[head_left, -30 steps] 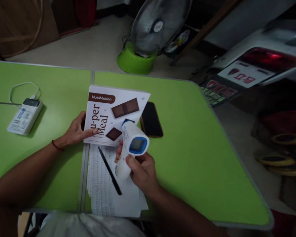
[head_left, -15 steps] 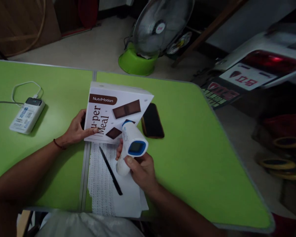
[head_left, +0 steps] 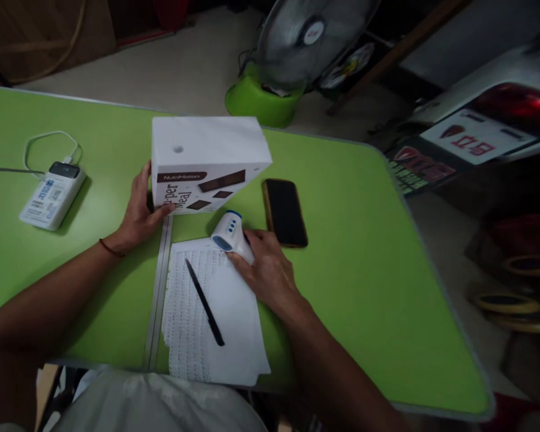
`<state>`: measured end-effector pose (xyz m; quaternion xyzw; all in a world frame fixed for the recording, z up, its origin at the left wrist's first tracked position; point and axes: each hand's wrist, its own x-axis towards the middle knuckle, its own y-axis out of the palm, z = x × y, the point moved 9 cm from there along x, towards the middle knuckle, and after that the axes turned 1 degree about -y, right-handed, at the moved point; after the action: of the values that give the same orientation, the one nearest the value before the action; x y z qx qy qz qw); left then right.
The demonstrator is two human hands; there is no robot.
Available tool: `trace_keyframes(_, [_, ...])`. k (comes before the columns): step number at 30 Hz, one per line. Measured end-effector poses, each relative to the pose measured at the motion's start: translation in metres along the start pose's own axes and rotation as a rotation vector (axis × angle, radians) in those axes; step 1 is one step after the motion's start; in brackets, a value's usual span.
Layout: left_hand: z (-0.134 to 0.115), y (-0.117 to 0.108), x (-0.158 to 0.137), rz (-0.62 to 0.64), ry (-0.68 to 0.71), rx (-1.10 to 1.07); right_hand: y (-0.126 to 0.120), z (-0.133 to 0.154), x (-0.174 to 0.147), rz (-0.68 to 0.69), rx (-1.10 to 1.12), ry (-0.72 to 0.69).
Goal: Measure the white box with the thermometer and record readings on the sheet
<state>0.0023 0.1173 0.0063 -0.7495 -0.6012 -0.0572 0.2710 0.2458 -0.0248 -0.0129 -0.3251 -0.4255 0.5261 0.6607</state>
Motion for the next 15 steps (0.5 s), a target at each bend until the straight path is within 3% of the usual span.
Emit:
trace_keyframes(3, [-0.017,-0.017,-0.007,-0.193,0.108,0.185,-0.022,0.024,-0.005,-0.143,-0.034,-0.093])
trace_keyframes(5, [-0.03,-0.021,-0.015,-0.247,0.17,0.261,-0.029,0.047,-0.015,-0.176,0.087,-0.214])
trace_keyframes(7, [-0.04,-0.008,-0.02,-0.115,0.232,0.275,-0.019,0.071,-0.027,-0.044,0.228,-0.336])
trace_keyframes(11, [-0.047,0.038,-0.032,0.379,0.3,0.28,0.013,0.089,-0.046,0.241,0.266,-0.353])
trace_keyframes(13, [-0.044,0.052,-0.037,0.551,0.317,0.334,0.019,0.089,-0.046,0.298,0.295,-0.345])
trace_keyframes(15, [-0.04,0.059,-0.039,0.654,0.324,0.378,0.014,0.087,-0.039,0.263,0.4,-0.352])
